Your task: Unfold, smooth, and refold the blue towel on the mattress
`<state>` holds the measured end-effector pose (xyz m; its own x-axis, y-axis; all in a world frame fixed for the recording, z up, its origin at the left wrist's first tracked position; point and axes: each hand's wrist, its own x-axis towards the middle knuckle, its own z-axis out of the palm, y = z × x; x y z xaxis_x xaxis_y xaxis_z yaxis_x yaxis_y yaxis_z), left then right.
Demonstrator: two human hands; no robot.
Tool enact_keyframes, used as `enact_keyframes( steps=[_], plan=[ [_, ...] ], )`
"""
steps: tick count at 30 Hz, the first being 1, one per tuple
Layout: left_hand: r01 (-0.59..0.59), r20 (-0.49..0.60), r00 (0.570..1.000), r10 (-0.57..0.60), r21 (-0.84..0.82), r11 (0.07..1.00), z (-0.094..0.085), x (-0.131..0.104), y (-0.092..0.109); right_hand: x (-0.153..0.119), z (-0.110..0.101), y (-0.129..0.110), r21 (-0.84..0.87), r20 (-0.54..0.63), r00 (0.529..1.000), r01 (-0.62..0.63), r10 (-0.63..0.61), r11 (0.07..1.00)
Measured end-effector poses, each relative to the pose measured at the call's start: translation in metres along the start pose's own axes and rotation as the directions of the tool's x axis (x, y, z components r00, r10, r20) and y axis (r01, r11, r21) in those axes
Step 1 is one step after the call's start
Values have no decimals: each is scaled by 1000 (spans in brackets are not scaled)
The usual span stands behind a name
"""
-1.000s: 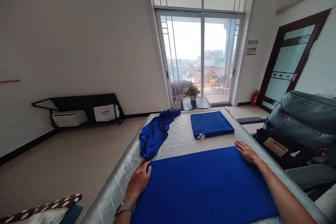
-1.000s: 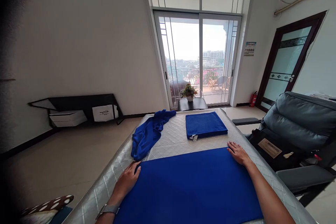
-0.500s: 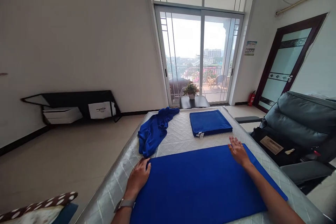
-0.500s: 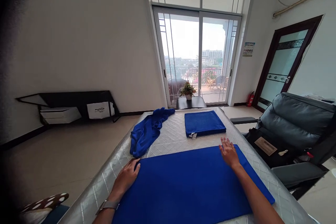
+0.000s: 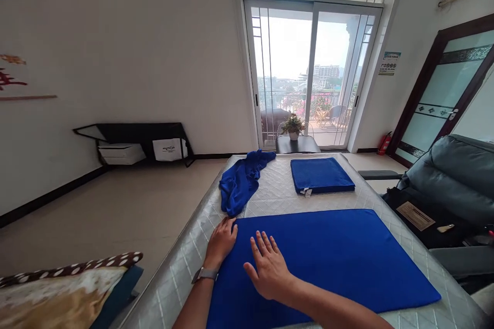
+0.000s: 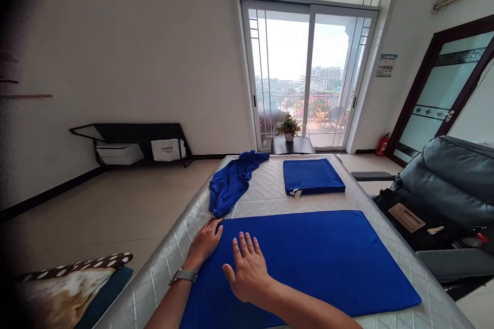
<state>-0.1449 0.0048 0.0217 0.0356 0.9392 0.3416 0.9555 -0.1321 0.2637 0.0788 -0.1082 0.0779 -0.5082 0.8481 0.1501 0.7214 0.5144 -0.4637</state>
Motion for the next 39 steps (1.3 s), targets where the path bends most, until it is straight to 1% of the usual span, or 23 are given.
enact_keyframes(
  steps=[2, 5, 8, 11, 13, 16, 19, 26, 30, 33, 39],
  plan=[
    [0, -15, 1000, 0, 2, 1000, 1, 0, 0, 5, 13, -18, 41, 4, 1000, 7, -7, 999],
    [1, -28, 1000, -1, 22, 1000, 4, 0, -2, 11, 27, -35, 87, 17, 1000, -21, 20, 996],
    [-9, -44, 999, 10, 34, 999, 6, 0, -3, 17, 37, -43, 120, 35, 998, -47, 43, 992],
    [-22, -56, 998, 24, 31, 999, 6, 0, -3, 23, 47, -50, 139, 24, 998, -56, 54, 989],
    [-24, -59, 998, 26, 30, 999, 6, 0, -3, 24, 52, -53, 145, 14, 997, -73, 71, 987],
    [-22, -68, 997, 24, 26, 999, 6, -1, -2, 21, 56, -53, 144, 33, 995, -97, 93, 985],
    [-14, -64, 998, 16, 31, 999, 6, -2, -1, 16, 54, -49, 130, 48, 995, -98, 92, 987],
    [-3, -46, 999, 4, 24, 1000, 3, -2, 1, 6, 45, -32, 58, 41, 992, -124, 122, 991],
    [0, -19, 1000, 0, 16, 1000, -1, -3, 3, 0, 45, -17, -7, 19, 984, -177, 177, 984],
    [5, -10, 1000, -5, 9, 1000, -5, -4, 5, -6, 42, -3, -25, 9, 977, -213, 213, 977],
    [19, 5, 1000, -19, 1, 1000, -6, -4, 6, -22, 26, 22, -51, -15, 952, -306, 306, 951]
  ],
)
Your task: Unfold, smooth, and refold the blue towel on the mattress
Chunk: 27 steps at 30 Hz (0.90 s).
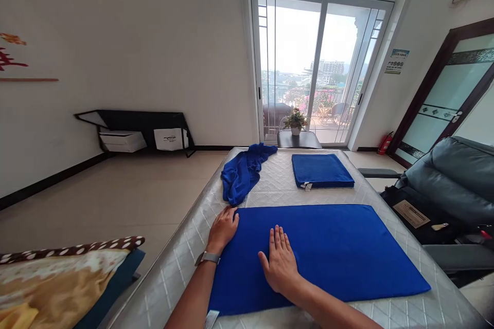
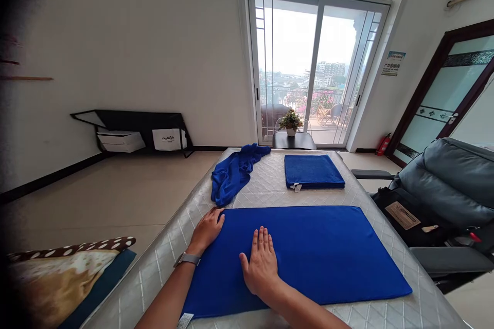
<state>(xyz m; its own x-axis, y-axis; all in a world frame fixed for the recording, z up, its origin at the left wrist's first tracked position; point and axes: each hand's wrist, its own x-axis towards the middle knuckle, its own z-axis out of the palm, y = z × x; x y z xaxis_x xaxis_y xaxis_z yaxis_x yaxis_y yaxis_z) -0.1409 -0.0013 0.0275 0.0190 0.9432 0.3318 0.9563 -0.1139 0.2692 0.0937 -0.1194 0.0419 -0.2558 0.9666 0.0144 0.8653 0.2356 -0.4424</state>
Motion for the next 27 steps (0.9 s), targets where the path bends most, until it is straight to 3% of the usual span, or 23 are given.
enact_keyframes(
  steps=[17, 27],
  plan=[
    [-23, -17, 1000, 23, 17, 1000, 5, 1, -5, -28, -34, 56, -56, -39, 989, -144, 142, 988],
    [-22, -5, 1000, 22, 1, 1000, 7, 3, -9, -47, -56, 104, -113, -66, 971, -236, 230, 965]
  ],
)
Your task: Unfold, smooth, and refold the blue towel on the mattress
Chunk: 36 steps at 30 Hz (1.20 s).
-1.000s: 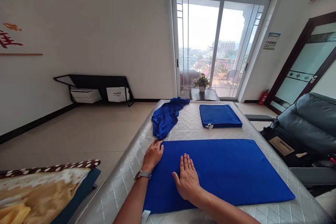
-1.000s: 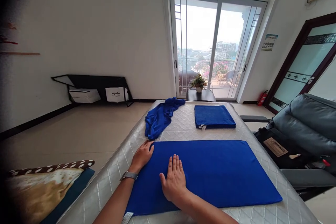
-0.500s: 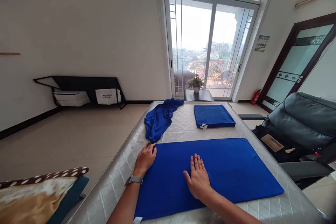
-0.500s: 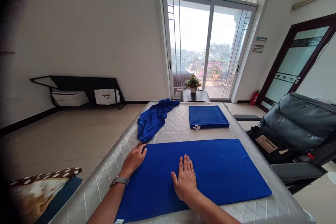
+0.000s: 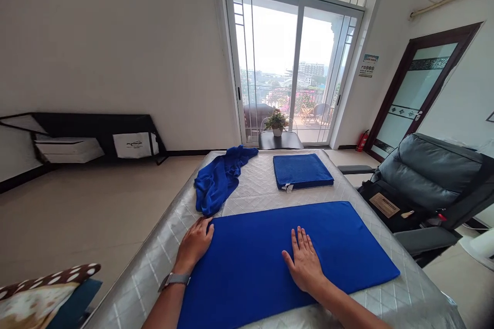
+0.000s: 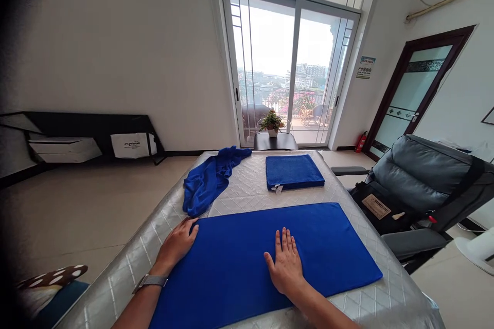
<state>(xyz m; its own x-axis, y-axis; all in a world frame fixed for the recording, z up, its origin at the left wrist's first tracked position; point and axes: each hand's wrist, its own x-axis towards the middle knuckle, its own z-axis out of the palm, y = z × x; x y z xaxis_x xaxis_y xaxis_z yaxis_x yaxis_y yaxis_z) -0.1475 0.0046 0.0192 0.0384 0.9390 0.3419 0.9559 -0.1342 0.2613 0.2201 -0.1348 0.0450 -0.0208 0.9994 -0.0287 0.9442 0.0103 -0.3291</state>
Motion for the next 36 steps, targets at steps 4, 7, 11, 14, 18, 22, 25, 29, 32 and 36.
enact_keyframes(
  steps=[4, 7, 11, 14, 18, 22, 25, 29, 32, 36],
  plan=[
    [-2, 13, 1000, 2, -7, 1000, -2, 0, 1, 0, -11, 25, -24, -8, 999, -35, 35, 999],
    [10, 21, 1000, -9, -25, 1000, -5, 0, 3, 1, -17, 46, -49, -22, 998, -59, 58, 997],
    [16, 21, 1000, -15, -27, 1000, -7, 0, 4, 2, -23, 76, -92, -61, 993, -104, 99, 990],
    [14, 19, 1000, -13, -39, 999, -6, 0, 3, 3, -27, 99, -112, -88, 990, -123, 114, 986],
    [3, 10, 1000, -3, -50, 999, -2, 2, 0, 5, -32, 130, -134, -116, 984, -151, 136, 979],
    [9, 20, 1000, -8, -42, 999, 2, 3, -3, 5, -39, 161, -160, -137, 977, -187, 166, 969],
    [8, 30, 1000, -7, -24, 1000, 5, 3, -6, 4, -44, 184, -177, -140, 973, -205, 181, 963],
    [-4, 23, 1000, 5, -13, 1000, 8, 4, -8, 1, -49, 213, -177, -147, 968, -228, 204, 957],
    [4, 31, 1000, -4, -13, 1000, 6, 3, -8, -1, -52, 233, -161, -166, 964, -233, 207, 959],
    [30, 69, 997, -27, -33, 999, 2, 2, -5, -6, -58, 253, -118, -167, 977, -152, 132, 981]
  ],
)
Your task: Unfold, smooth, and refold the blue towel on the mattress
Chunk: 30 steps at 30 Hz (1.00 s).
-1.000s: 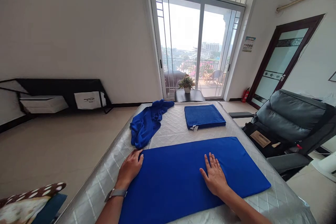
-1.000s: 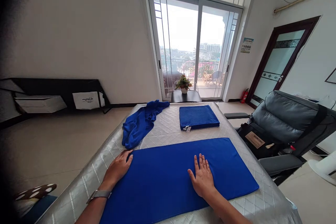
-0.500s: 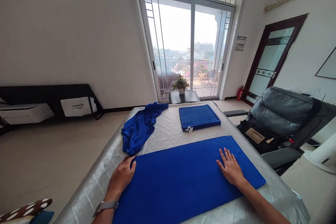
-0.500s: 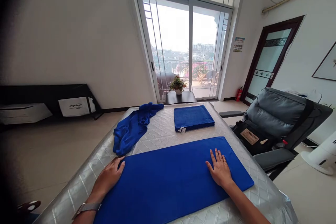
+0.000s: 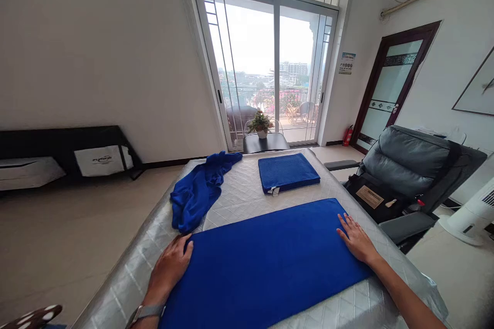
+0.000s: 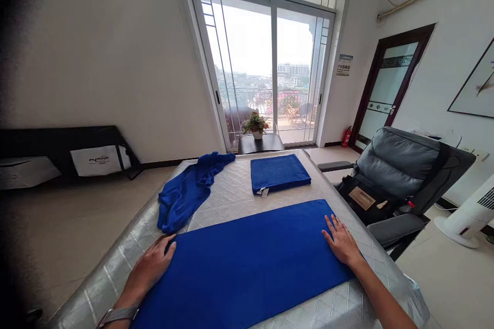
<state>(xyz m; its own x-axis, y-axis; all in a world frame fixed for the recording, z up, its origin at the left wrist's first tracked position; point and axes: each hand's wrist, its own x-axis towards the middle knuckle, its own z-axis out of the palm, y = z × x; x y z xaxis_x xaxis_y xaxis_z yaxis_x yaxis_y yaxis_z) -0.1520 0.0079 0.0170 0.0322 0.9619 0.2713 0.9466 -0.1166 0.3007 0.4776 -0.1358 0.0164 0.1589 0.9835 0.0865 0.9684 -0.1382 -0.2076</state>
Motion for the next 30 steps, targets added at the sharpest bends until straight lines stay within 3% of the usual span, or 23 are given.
enact_keyframes(
  steps=[4, 9, 13, 16, 20, 25, 30],
  plan=[
    [-8, -7, 1000, 7, -18, 1000, -1, -1, 0, -1, -3, 11, 37, -9, 998, 55, -54, 998],
    [-21, -7, 1000, 21, -5, 1000, 1, 0, -1, -4, -3, 17, -1, -83, 996, 32, -32, 999],
    [-17, 3, 1000, 17, 3, 1000, 1, 1, 0, -8, -9, -3, -10, -167, 984, -64, 62, 998],
    [-21, -7, 1000, 21, 5, 1000, 1, 1, 0, -15, -16, -50, 39, -143, 988, -46, 51, 998],
    [-32, -62, 998, 32, 5, 999, 3, 1, -1, -29, -20, -143, 123, -6, 983, 183, -183, 975],
    [-47, -51, 998, 47, 5, 999, 4, 1, -2, -45, -14, -244, 309, 141, 862, 429, -487, 849],
    [-33, -54, 998, 34, 16, 999, 7, 1, -4, -52, -7, -301, 415, 172, 741, 542, -648, 730]
  ],
)
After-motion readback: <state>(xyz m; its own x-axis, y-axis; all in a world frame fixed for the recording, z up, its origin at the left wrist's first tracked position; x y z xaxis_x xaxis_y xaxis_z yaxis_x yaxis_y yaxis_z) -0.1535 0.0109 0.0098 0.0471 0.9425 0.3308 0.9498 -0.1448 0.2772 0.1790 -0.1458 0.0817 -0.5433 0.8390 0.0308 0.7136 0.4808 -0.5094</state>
